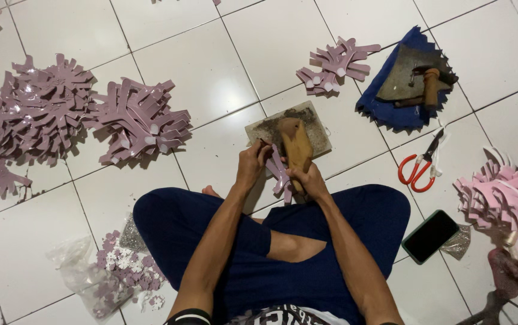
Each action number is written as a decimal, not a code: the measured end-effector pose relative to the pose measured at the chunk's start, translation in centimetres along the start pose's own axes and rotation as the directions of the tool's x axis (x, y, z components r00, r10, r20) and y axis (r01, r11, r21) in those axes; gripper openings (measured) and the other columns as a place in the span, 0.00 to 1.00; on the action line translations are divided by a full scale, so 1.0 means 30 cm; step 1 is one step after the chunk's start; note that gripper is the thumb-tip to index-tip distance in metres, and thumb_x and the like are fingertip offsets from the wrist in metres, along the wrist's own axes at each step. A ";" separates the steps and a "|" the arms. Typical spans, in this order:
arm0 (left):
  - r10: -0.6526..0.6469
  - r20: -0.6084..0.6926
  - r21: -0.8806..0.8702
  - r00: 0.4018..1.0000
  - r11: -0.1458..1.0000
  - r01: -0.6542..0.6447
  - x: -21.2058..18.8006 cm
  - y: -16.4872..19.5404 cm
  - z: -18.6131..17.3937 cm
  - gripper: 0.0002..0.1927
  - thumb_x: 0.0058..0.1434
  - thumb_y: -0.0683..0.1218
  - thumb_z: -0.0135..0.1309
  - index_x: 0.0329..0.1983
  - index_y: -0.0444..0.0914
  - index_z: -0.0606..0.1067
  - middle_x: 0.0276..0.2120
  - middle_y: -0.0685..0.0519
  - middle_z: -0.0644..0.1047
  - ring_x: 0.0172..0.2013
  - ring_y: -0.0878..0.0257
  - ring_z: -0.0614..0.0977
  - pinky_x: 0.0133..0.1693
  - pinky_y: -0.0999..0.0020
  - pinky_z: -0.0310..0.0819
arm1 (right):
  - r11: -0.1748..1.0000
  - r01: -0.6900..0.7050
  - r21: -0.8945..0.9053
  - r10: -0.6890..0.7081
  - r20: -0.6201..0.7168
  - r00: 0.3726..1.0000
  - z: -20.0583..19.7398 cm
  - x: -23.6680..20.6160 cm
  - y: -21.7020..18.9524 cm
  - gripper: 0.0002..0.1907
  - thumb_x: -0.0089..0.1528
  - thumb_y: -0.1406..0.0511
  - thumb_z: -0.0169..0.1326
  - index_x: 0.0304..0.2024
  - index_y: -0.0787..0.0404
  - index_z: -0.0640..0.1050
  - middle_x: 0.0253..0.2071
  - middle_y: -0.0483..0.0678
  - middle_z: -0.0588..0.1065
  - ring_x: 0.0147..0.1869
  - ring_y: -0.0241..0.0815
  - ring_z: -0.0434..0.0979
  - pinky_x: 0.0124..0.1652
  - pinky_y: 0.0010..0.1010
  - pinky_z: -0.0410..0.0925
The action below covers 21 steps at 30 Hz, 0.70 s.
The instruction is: The person sits on the floor sanding the edges of pink and purple flower-shaped shoe components one at a time, rubbing each piece against a sanding block and using a wooden shoe last to press and shape them. Finished pieces are set into piles, and the person trims a component with scissors near the end.
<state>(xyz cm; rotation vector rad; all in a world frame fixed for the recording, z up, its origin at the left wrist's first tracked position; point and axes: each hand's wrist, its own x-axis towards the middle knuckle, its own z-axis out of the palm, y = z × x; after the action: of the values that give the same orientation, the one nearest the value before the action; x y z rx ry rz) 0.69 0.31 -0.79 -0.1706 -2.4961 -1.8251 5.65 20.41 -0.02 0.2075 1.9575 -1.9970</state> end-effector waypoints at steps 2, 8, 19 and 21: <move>-0.021 0.010 -0.002 1.000 1.000 0.021 -0.003 0.006 0.002 0.05 0.69 0.41 0.53 0.44 0.34 0.76 0.31 0.44 0.83 0.33 0.55 0.88 0.34 0.65 0.81 | 0.998 -0.027 -0.056 0.026 -0.034 0.999 0.013 -0.006 -0.031 0.22 0.57 0.62 0.59 0.51 0.68 0.80 0.41 0.49 0.80 0.40 0.36 0.79 0.39 0.28 0.74; 0.103 0.057 0.072 0.993 0.992 -0.107 -0.017 -0.010 0.022 0.06 0.64 0.38 0.54 0.44 0.35 0.75 0.33 0.43 0.82 0.35 0.50 0.87 0.35 0.60 0.80 | 0.894 0.246 -0.374 -0.352 -0.248 0.903 0.034 -0.117 -0.209 0.29 0.52 0.61 0.67 0.51 0.71 0.75 0.41 0.52 0.80 0.43 0.42 0.81 0.44 0.32 0.73; 0.363 0.209 0.328 0.908 0.849 -0.414 -0.033 -0.068 0.033 0.19 0.56 0.41 0.52 0.52 0.30 0.73 0.40 0.35 0.79 0.33 0.39 0.82 0.33 0.52 0.78 | 0.582 0.140 -0.801 -0.397 -0.129 0.909 0.038 -0.131 -0.134 0.43 0.43 0.55 0.72 0.56 0.66 0.71 0.48 0.63 0.78 0.49 0.60 0.81 0.47 0.45 0.74; 0.310 0.087 0.257 0.947 0.911 -0.322 -0.001 -0.029 0.026 0.20 0.59 0.43 0.49 0.53 0.29 0.73 0.39 0.34 0.80 0.33 0.40 0.83 0.33 0.52 0.78 | 0.672 0.110 -0.732 -0.437 -0.273 0.857 -0.009 -0.097 -0.116 0.41 0.48 0.55 0.69 0.59 0.66 0.71 0.50 0.63 0.78 0.52 0.62 0.80 0.49 0.46 0.73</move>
<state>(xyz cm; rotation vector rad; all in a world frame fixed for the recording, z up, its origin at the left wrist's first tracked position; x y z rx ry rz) 0.65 0.77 -1.86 -0.5715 -2.5282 -1.3610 7.15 21.07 4.22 0.1640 3.0579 -1.2466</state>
